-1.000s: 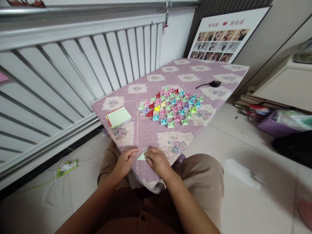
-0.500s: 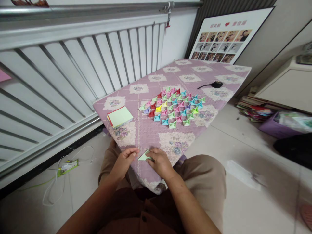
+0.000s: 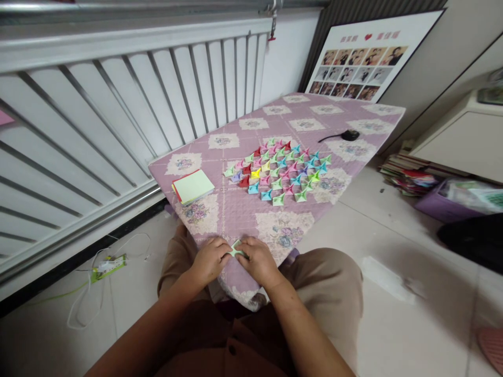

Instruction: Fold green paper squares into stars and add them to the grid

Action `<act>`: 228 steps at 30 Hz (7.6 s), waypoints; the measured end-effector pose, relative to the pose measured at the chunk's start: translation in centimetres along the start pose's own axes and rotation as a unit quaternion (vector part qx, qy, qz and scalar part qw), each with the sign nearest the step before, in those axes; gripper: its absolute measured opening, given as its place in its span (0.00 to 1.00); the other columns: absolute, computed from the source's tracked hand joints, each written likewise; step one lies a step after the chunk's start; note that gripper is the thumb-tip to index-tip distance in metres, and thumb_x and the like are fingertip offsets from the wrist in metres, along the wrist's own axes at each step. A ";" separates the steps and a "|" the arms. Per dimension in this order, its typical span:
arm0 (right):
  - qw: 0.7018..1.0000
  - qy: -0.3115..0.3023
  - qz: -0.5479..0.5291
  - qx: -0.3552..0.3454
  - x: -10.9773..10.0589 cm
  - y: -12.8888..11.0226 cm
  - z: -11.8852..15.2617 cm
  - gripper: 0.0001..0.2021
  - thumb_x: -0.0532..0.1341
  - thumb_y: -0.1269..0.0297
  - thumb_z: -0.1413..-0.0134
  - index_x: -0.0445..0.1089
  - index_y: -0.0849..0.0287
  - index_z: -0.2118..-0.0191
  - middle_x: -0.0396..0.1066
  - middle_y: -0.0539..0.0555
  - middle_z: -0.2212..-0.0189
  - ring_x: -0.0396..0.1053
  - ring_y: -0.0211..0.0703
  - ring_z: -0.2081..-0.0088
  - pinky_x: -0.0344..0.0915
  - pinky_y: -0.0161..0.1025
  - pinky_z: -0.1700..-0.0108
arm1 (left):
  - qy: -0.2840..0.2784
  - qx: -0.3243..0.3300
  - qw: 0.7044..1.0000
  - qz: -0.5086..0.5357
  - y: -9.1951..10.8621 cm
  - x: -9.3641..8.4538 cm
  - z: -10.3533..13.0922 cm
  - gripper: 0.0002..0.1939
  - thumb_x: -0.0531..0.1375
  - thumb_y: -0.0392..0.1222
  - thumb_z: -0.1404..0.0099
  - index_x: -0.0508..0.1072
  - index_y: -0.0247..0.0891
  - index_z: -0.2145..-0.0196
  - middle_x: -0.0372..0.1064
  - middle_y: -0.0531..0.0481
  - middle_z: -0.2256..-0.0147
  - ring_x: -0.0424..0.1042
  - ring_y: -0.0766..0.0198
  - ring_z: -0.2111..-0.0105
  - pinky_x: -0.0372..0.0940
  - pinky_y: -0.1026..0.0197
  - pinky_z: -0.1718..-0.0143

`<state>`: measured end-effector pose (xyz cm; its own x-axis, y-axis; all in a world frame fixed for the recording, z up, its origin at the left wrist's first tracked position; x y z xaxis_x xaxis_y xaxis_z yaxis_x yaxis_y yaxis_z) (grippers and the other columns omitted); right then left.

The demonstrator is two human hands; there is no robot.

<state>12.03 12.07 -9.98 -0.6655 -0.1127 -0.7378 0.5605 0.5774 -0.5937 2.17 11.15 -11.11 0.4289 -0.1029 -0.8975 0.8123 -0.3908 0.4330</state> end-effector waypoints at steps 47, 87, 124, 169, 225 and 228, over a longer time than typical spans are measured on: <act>0.990 0.117 0.081 0.024 -3.6 -5.6 -0.7 0.06 0.54 0.71 0.43 0.67 0.56 0.63 0.66 0.54 0.69 0.67 0.42 0.67 0.66 0.37 0.65 | 0.225 -0.177 0.829 0.481 -0.8 -1.5 2.3 0.08 0.58 0.35 0.41 0.60 0.39 0.65 0.64 0.53 0.68 0.67 0.66 0.67 0.64 0.61 0.60; 0.981 0.117 0.152 0.035 -3.8 -5.9 0.4 0.11 0.51 0.75 0.48 0.66 0.60 0.60 0.69 0.55 0.68 0.69 0.45 0.65 0.66 0.39 0.63 | 0.212 -0.118 0.941 0.236 1.3 -3.6 2.8 0.12 0.53 0.31 0.40 0.63 0.40 0.58 0.68 0.48 0.63 0.69 0.60 0.63 0.63 0.58 0.60; 0.984 0.080 -0.109 0.115 -3.0 -3.6 0.7 0.12 0.53 0.71 0.51 0.68 0.57 0.60 0.72 0.53 0.65 0.69 0.41 0.63 0.66 0.38 0.60 | 0.134 -0.132 0.913 0.363 0.0 -3.1 2.3 0.21 0.50 0.28 0.43 0.74 0.39 0.55 0.74 0.49 0.57 0.72 0.62 0.57 0.65 0.59 0.52; 0.899 0.070 -0.368 0.226 -1.5 -2.4 1.0 0.17 0.63 0.57 0.52 0.63 0.56 0.57 0.68 0.48 0.72 0.67 0.39 0.70 0.64 0.36 0.66 | 0.032 -0.173 0.890 0.421 0.4 -2.1 3.0 0.04 0.57 0.39 0.43 0.66 0.36 0.72 0.58 0.58 0.77 0.57 0.70 0.76 0.53 0.68 0.74; 0.934 -0.093 -0.272 0.210 -0.6 -1.1 -0.1 0.15 0.56 0.54 0.46 0.66 0.57 0.76 0.62 0.47 0.79 0.59 0.36 0.74 0.56 0.33 0.72 | -0.125 -0.154 0.944 0.263 1.1 0.3 2.0 0.08 0.55 0.41 0.42 0.67 0.35 0.75 0.61 0.56 0.78 0.57 0.69 0.77 0.47 0.64 0.75; 0.937 -0.069 -0.267 0.213 -0.8 -0.3 -0.3 0.16 0.56 0.52 0.46 0.65 0.57 0.78 0.61 0.47 0.80 0.58 0.37 0.75 0.55 0.34 0.73 | -0.130 -0.160 0.936 0.284 1.3 0.5 1.6 0.08 0.54 0.41 0.42 0.67 0.36 0.76 0.60 0.57 0.78 0.56 0.69 0.77 0.48 0.64 0.75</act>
<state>12.28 12.25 -9.13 -0.8539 -0.4137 -0.3156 0.3306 0.0371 -0.9430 2.86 9.14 -11.12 0.7510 -0.4456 -0.4873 0.5772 0.0844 0.8123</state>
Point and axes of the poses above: each hand's wrist, its own z-axis away from the middle knuckle, its own x-axis out of the palm, y = z × x, the point moved 10 cm from there along -z, towards the middle knuckle
